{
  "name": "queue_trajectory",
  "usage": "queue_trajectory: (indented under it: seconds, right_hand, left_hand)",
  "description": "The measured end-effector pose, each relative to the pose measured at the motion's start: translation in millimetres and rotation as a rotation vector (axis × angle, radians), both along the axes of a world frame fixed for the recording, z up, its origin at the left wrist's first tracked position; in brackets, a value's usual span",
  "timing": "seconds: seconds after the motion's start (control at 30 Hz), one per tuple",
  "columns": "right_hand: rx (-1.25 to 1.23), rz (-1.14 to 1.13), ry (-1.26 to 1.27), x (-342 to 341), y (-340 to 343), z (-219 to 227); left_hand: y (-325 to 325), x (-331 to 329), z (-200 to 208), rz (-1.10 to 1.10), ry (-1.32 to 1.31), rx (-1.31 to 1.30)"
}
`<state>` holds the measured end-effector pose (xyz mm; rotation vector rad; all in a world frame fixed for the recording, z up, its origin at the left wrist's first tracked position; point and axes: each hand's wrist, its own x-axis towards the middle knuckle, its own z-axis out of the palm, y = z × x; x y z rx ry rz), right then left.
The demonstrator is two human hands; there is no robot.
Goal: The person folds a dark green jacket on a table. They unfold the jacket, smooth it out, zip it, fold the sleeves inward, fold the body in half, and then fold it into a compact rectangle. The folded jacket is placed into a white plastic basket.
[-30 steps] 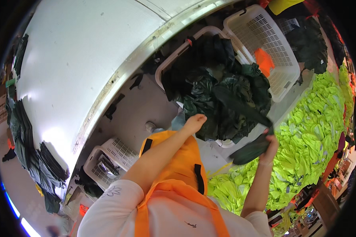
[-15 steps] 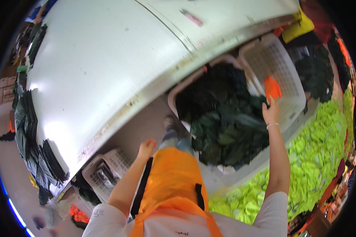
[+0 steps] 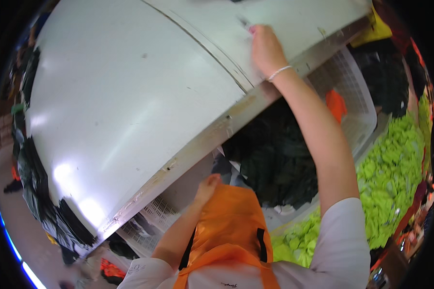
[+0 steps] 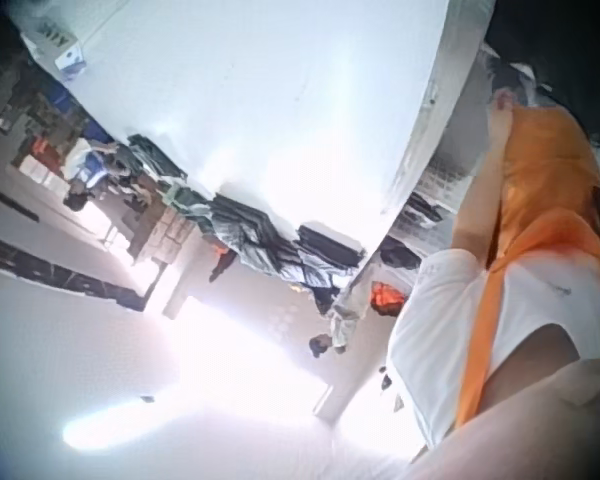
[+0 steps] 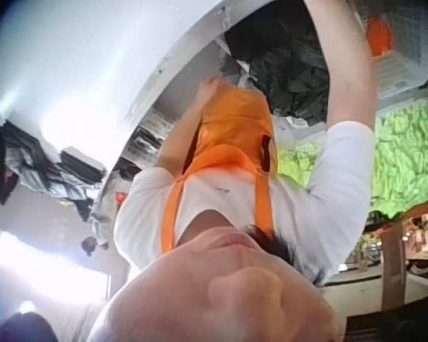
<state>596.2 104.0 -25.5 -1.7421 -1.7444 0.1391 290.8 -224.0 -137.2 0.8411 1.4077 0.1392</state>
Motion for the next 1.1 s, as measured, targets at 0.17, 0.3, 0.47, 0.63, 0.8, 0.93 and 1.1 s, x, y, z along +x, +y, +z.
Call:
queue_trajectory:
  seconds: [0.17,0.3,0.47,0.63,0.8,0.93,1.1]
  right_hand:
    - [0.205,-0.432,0.600,113,-100,-3]
    - [-0.568,-0.645,0.743,109,-202,-117]
    - [-0.700,-0.039,0.537,62,-293,-289]
    - [-0.595,-0.183,0.389,165,-337,-362]
    - [-0.648,-0.372,0.734,175,-339,-398]
    - [-0.593,-0.444,0.979,177,-323,-396]
    - [-0.617,-0.499,1.005,165,-345,-385]
  left_hand:
    - [-5,28,-91,-0.090,0.061,0.060]
    - [22,113,-105,-0.552,0.136,0.270]
    - [65,225,-177,-1.056,0.163,0.520]
    - [65,235,-264,-1.210,0.197,0.758]
    - [77,189,-302,-1.296,0.339,0.693]
    - [88,221,-308,-1.316,0.533,0.530]
    - [129,282,-243,-0.637,0.399,0.449]
